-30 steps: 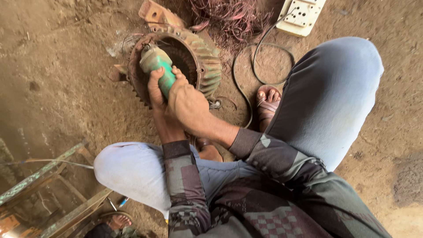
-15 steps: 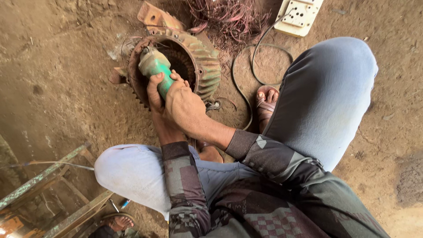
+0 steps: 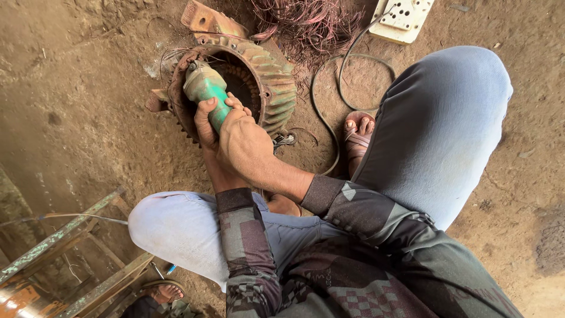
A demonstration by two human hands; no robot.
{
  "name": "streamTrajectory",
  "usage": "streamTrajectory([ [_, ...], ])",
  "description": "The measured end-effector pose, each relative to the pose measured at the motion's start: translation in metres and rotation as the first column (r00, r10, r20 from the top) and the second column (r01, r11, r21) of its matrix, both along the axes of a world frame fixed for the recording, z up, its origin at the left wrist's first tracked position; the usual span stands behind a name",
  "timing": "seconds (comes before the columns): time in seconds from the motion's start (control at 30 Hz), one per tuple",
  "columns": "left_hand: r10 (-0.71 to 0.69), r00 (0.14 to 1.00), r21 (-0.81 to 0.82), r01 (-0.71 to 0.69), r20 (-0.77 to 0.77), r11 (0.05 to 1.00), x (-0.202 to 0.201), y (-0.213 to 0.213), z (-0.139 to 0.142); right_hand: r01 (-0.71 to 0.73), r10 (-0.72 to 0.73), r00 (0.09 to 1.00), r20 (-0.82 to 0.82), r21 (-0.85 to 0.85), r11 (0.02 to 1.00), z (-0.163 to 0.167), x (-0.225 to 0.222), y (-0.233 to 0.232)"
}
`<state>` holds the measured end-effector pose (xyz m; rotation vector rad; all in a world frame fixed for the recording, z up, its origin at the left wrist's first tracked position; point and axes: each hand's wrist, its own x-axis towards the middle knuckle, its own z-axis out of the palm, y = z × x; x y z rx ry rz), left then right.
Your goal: The person sits on the ground holding an angle grinder and grinds the copper windings inside an electric motor stator housing, repositioning the tool and the housing repeatedly to work around the winding slots, then sets the grinder down and reaches into the housing.
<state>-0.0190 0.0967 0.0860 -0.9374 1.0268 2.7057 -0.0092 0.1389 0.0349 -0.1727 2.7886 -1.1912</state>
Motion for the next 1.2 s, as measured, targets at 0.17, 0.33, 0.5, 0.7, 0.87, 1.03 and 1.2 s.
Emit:
streamTrajectory([
  [0.17,-0.027,0.997,-0.150,0.016,-0.070,0.989,-0.001,0.001,0.001,0.046,-0.046,0.999,0.006,0.012,0.999,0.002,-0.001,0.000],
  [0.33,-0.008,0.999,0.166,0.000,0.044,0.986,-0.007,-0.005,-0.003,-0.027,0.027,1.000,-0.003,0.064,0.998,0.002,0.000,0.002],
  [0.5,-0.006,0.999,0.173,-0.001,0.041,0.985,-0.010,-0.009,-0.008,0.007,-0.006,1.000,0.028,-0.015,1.000,0.002,-0.003,0.002],
  [0.7,-0.003,1.000,0.050,0.002,0.020,0.999,-0.007,-0.007,-0.001,0.014,0.011,0.983,0.183,-0.137,0.990,0.003,-0.002,0.003],
  [0.87,-0.150,0.958,-0.411,0.038,-0.245,0.911,0.017,0.009,0.006,-0.123,0.132,0.987,0.088,-0.102,0.987,0.006,0.000,0.012],
  [1.03,-0.062,0.990,0.033,0.067,-0.127,0.997,0.010,0.009,0.007,0.022,0.011,0.979,0.204,-0.160,0.987,0.015,0.003,0.016],
  [1.2,-0.143,0.964,-0.332,0.062,-0.225,0.941,0.021,0.018,0.011,-0.010,0.043,0.982,0.186,-0.176,0.984,0.014,0.004,0.021],
])
